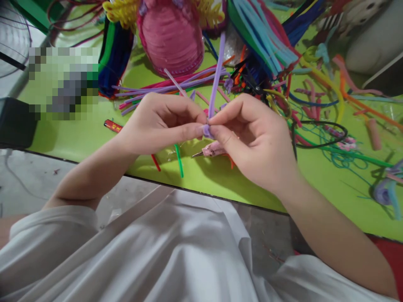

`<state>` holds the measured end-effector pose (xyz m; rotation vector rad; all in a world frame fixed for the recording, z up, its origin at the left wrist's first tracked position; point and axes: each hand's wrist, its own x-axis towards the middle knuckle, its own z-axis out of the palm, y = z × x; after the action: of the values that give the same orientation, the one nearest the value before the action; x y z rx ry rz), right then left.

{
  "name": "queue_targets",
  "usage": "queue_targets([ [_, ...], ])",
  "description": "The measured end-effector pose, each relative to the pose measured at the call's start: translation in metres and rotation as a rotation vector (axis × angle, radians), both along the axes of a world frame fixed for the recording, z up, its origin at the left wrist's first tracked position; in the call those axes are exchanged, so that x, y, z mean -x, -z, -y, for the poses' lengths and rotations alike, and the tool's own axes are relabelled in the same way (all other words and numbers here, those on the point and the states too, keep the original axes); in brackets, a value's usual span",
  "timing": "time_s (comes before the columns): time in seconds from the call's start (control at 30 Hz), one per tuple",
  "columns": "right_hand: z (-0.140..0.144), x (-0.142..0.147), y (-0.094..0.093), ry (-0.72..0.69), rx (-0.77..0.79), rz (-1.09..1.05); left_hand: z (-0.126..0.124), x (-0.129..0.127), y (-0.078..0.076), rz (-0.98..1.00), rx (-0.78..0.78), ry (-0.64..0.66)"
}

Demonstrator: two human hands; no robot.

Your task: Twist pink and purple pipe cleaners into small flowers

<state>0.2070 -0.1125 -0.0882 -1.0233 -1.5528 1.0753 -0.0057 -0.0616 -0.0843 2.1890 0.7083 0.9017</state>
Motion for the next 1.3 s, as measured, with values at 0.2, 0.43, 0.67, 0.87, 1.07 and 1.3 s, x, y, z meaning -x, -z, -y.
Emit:
queue_targets([
  [0.2, -0.013, -0.001, 0.005, -0.133, 0.267, -0.162, -0.012, 0.013, -0.001, -0.063, -0.678, 0.195],
  [0.43, -0.012, 0.001, 0.003, -0.107, 0.427, -0.206, -0.004, 0.016, 0.008, -0.228, -0.869, 0.035],
  [0.67, -0.010, 0.001, -0.013, -0.142, 0.583, -0.123, -0.006, 0.018, 0.007, -0.335, -0.756, 0.076],
  [0.87, -0.007, -0.002, -0.012, -0.198, 0.409, -0.042, -0.005, 0.013, 0.008, -0.292, -0.643, 0.088],
  [1.07, 0.001, 0.003, -0.012, -0.110, 0.184, 0.061, 0.002, -0.003, 0.006, 0.036, -0.230, 0.032],
  [1.3, 0.006, 0.004, -0.010, 0.015, -0.045, 0.263, 0.010, -0.011, -0.001, 0.148, 0.331, -0.018],
])
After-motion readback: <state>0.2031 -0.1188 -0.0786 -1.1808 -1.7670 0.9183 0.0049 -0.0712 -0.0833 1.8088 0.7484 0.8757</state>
